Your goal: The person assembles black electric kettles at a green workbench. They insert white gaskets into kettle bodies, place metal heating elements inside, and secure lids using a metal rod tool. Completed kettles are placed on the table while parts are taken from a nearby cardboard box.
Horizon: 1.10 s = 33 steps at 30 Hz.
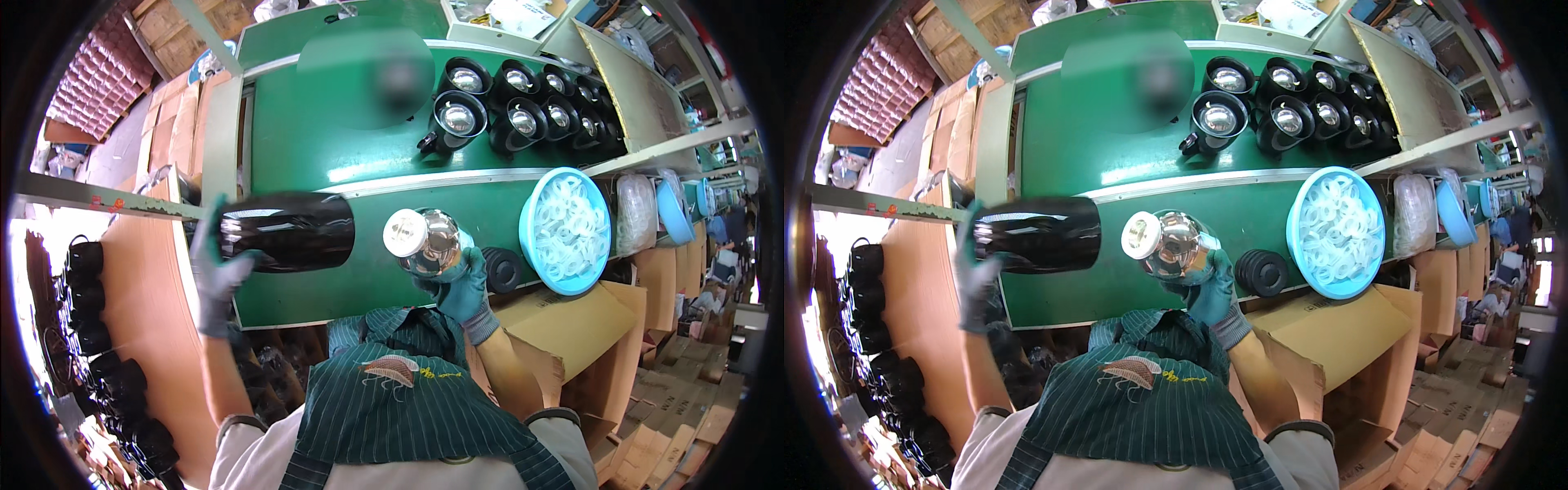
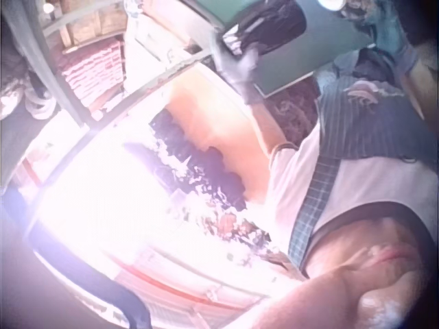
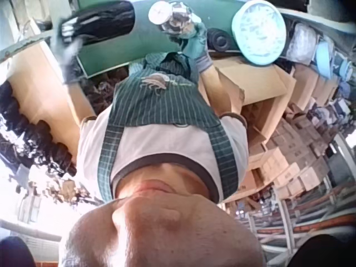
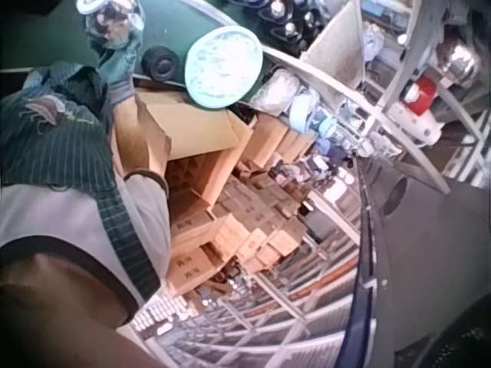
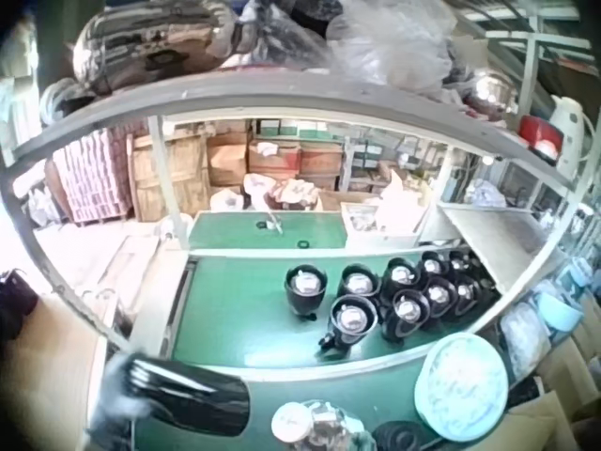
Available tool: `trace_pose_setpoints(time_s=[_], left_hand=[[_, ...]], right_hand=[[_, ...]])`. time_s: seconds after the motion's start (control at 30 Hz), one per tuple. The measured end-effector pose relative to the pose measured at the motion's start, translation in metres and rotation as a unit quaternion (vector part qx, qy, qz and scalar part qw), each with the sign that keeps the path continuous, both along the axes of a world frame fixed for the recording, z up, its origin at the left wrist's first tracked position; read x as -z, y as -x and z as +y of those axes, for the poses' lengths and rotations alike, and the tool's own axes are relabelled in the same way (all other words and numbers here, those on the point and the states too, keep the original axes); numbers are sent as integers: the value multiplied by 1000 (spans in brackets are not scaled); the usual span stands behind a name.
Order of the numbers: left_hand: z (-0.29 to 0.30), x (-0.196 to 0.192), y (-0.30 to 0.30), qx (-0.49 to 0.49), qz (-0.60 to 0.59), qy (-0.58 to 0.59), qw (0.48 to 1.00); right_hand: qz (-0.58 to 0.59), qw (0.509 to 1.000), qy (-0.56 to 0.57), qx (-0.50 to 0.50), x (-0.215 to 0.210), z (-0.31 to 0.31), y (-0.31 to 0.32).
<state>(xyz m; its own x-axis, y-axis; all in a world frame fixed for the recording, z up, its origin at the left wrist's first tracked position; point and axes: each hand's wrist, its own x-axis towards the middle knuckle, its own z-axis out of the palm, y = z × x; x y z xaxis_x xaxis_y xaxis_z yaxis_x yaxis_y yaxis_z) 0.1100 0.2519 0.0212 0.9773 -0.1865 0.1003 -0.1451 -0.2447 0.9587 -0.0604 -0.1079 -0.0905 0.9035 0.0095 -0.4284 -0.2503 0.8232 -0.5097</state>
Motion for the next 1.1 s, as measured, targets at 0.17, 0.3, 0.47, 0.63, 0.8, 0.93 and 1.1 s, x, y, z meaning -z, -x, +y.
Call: trace_pose_setpoints(time_s=[0.17, 0.3, 0.47, 0.63, 0.8, 0.93, 1.1], left_hand=[[-46, -75, -5, 129, -72, -13, 989], [-92, -71, 0, 233, -241, -127, 934], [-96, -70, -8, 271, -240, -134, 922], [-91, -75, -15, 279, -241, -143, 918], [-89, -74, -17, 300, -242, -135, 913], [-87, -70, -21, 322, -265, -107, 903], [-82, -71, -37, 363, -305, -77, 877]], right_hand=[[-39, 992, -121, -5, 3, 9, -14], [-206, 847, 454, -182, 4, 10, -15], [-173, 890, 385, -173, 5, 12, -15], [-66, 978, 132, -150, 11, 13, -10], [-162, 820, 529, -145, -4, 23, -29], [-158, 814, 547, -114, -13, 23, -32], [-135, 841, 515, -94, -17, 19, -37]])
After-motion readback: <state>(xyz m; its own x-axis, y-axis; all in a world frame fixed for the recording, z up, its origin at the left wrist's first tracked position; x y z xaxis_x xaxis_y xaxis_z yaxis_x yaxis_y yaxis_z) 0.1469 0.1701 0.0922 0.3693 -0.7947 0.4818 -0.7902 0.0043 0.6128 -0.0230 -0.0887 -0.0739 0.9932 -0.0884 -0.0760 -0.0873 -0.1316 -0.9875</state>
